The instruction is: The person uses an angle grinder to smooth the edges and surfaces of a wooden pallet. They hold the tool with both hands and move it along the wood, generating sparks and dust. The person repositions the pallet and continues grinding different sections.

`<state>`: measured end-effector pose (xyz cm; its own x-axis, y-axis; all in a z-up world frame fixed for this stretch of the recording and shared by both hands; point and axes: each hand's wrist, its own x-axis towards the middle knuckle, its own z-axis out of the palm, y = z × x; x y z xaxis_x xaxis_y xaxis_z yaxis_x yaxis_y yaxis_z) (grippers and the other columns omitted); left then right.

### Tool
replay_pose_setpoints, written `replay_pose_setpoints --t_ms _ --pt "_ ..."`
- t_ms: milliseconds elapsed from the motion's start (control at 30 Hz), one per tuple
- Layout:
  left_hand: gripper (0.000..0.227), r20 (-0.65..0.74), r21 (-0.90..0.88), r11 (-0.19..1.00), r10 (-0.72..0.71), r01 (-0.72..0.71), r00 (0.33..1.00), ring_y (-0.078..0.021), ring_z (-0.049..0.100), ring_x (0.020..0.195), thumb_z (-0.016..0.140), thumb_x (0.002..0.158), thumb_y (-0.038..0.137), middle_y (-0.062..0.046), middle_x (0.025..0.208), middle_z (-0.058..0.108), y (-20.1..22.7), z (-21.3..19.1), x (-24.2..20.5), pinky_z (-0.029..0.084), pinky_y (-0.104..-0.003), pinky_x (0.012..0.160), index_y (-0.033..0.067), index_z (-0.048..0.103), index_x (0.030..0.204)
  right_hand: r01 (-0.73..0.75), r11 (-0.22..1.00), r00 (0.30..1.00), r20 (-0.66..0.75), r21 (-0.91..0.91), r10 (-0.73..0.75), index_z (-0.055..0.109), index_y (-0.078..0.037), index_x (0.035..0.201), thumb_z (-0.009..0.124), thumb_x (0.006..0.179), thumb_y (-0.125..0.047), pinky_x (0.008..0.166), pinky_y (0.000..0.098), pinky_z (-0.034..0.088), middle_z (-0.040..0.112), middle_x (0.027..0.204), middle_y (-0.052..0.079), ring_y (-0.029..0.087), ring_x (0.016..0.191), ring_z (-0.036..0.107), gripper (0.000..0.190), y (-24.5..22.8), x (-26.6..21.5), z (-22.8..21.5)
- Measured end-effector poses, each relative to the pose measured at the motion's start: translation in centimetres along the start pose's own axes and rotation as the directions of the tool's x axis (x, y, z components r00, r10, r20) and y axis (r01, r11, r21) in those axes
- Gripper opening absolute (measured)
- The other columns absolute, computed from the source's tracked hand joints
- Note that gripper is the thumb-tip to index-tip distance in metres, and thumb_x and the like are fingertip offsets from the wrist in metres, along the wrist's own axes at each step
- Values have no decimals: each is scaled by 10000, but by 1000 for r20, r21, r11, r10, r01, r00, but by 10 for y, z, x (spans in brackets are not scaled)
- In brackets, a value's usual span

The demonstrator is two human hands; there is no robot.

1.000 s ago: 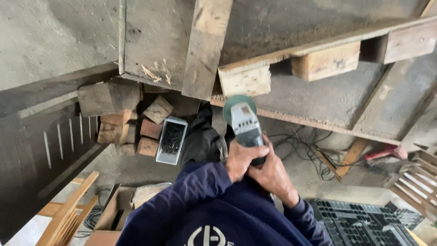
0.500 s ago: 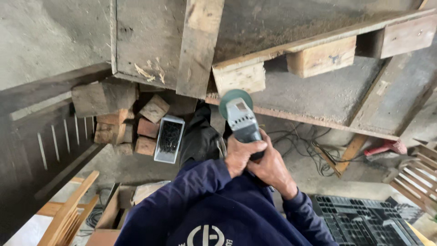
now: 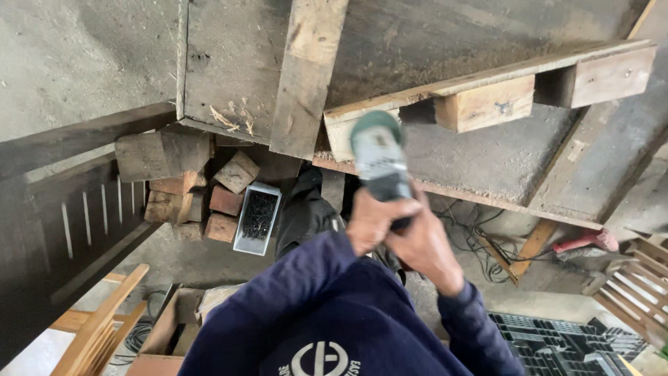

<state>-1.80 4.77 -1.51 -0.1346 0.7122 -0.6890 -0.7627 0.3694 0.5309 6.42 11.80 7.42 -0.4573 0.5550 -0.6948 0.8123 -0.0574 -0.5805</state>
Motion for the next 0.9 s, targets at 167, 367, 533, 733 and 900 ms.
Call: replay_pose_setpoints --t_ms 167,367,533,733,900 --pt "379 -151 -349 928 78 -127 986 -166 680 856 829 764 74 -46 972 695 18 -26 -5 574 -322 774 21 685 1111 53 992 998 49 -111 -48 279 -82 1577 747 730 -260 848 457 572 703 1135 282 426 1030 706 984 -29 19 8" --pt "320 -98 -315 949 -19 -13 995 -165 683 844 825 772 73 -53 961 718 16 1 9 568 -329 777 8 717 1067 57 994 998 10 -97 -56 286 -89 1564 750 725 -263 854 470 569 686 1151 297 458 1051 689 974 -22 20 -19" --pt "290 59 -240 970 43 -28 997 -152 684 861 816 795 85 -38 956 716 15 43 40 570 -319 815 37 704 1058 -8 994 995 -100 -112 -3 285 -86 1555 765 733 -247 858 482 560 676 1155 313 471 1078 671 965 -2 24 -54" --pt "238 226 -249 969 55 4 972 -132 662 880 805 849 96 -25 967 703 13 104 75 555 -308 833 36 701 1054 -37 994 982 -190 -103 17 281 -93 1568 750 740 -226 865 476 562 693 1145 295 454 1069 691 961 26 25 -114" --pt "265 263 -206 977 -3 60 965 -114 674 880 807 821 110 -9 977 716 -12 158 98 568 -297 838 69 705 1062 -205 976 957 -226 -77 183 290 -128 1584 740 738 -216 872 476 569 723 1099 288 440 1043 718 963 64 20 -157"
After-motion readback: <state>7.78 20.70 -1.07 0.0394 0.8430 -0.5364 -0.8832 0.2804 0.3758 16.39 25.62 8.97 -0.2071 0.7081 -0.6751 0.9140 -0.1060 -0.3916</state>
